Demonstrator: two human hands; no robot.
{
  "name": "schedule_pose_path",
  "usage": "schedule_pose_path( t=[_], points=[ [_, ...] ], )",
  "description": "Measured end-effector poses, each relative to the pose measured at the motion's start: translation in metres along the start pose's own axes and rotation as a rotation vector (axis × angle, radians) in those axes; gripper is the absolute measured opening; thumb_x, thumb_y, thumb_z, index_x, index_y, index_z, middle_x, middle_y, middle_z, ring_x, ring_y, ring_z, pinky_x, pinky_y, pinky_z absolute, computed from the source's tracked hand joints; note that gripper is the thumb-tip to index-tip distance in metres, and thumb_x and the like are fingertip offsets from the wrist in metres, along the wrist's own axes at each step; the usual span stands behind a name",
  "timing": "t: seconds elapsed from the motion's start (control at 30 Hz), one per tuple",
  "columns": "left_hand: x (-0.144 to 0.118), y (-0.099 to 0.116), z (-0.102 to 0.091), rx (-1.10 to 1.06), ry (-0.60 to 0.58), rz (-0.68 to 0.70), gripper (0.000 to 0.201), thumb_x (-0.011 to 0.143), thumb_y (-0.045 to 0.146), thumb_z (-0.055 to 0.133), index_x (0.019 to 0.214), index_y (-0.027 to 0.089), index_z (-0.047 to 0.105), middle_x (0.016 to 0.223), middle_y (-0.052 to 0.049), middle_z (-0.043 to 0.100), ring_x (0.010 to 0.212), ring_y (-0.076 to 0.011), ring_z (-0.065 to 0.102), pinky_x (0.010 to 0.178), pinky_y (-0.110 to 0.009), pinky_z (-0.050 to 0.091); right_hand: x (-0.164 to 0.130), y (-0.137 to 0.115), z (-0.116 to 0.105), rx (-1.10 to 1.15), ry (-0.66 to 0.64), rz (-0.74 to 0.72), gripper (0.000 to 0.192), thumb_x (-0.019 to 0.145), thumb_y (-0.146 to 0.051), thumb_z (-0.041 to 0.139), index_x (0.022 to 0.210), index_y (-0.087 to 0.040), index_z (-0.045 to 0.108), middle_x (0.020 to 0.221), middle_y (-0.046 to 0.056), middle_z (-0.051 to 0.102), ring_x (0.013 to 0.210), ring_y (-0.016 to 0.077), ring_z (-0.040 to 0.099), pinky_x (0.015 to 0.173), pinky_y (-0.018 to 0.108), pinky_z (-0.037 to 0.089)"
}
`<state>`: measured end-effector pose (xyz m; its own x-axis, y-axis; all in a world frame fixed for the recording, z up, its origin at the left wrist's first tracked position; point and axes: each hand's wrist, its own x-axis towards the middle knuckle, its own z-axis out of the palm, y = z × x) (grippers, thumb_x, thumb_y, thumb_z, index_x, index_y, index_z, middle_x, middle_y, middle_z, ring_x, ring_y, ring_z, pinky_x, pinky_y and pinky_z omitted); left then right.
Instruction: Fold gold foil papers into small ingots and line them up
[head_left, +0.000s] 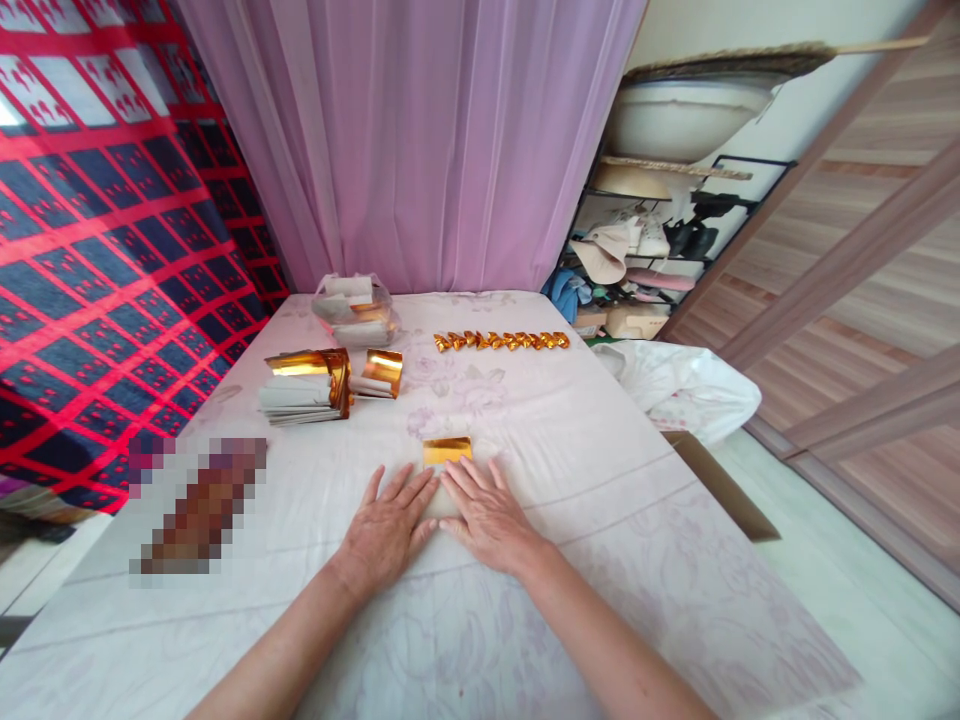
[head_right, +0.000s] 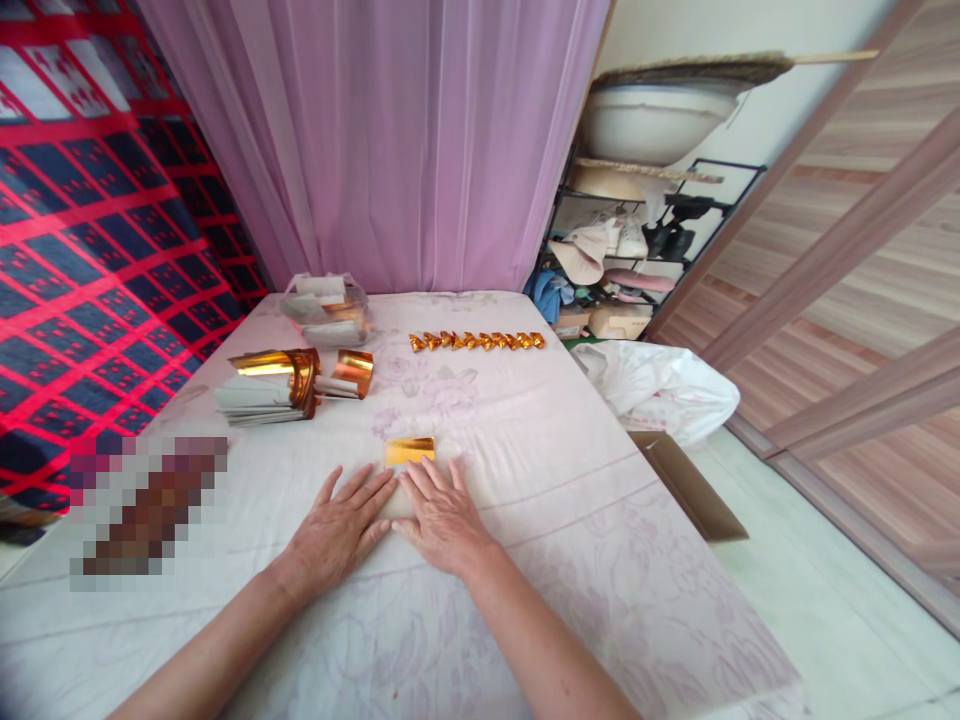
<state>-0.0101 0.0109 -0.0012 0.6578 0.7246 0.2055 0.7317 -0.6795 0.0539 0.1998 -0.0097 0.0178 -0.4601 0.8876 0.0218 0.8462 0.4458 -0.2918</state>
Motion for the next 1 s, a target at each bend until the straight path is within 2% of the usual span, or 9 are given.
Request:
schedule_pose_path(
  t=[0.37,0.6,0.8,1.0],
  points=[
    [-0.002,-0.004,0.003,-0.004,0.012,0.01,0.049,0.1,0.049,0.033,0.143,0.031,0.047,0.145,-0.002,0.052,0.139,-0.0273,0.038,0.118,-0.054,0.009,-0.014,0.024,-0.011,-0.02,-0.05,0.045,0.058,0.098,-0.049,0.042,0.149,-0.022,0.036,0.156,0.006,0.034,0.148,0.0286,0.017,0.118,0.06,0.007],
    [-0.001,-0.002,0.003,0.006,0.012,0.005,0.048,0.1,0.048,0.035,0.142,0.029,0.048,0.146,-0.002,0.051,0.138,-0.0289,0.04,0.117,-0.055,0.012,-0.009,0.011,-0.013,-0.022,0.012,0.057,0.06,0.098,-0.051,0.041,0.148,-0.018,0.038,0.155,0.009,0.035,0.148,0.029,0.018,0.119,0.06,0.006],
    [-0.001,-0.002,0.003,0.009,0.002,0.0,0.049,0.1,0.047,0.036,0.144,0.029,0.045,0.146,-0.002,0.051,0.137,-0.0294,0.041,0.117,-0.056,0.015,-0.002,-0.005,-0.006,0.01,0.027,-0.014,0.06,0.099,-0.052,0.039,0.149,-0.019,0.037,0.154,0.009,0.037,0.147,0.0283,0.021,0.119,0.059,0.008],
    [-0.001,-0.001,0.002,0.043,0.014,-0.003,0.047,0.1,0.046,0.036,0.142,0.028,0.048,0.146,-0.001,0.05,0.137,-0.0295,0.041,0.117,-0.055,0.013,-0.011,0.01,-0.007,-0.022,-0.023,0.029,0.059,0.098,-0.051,0.042,0.149,-0.023,0.036,0.155,0.006,0.037,0.147,0.0287,0.019,0.118,0.061,0.007]
  ],
)
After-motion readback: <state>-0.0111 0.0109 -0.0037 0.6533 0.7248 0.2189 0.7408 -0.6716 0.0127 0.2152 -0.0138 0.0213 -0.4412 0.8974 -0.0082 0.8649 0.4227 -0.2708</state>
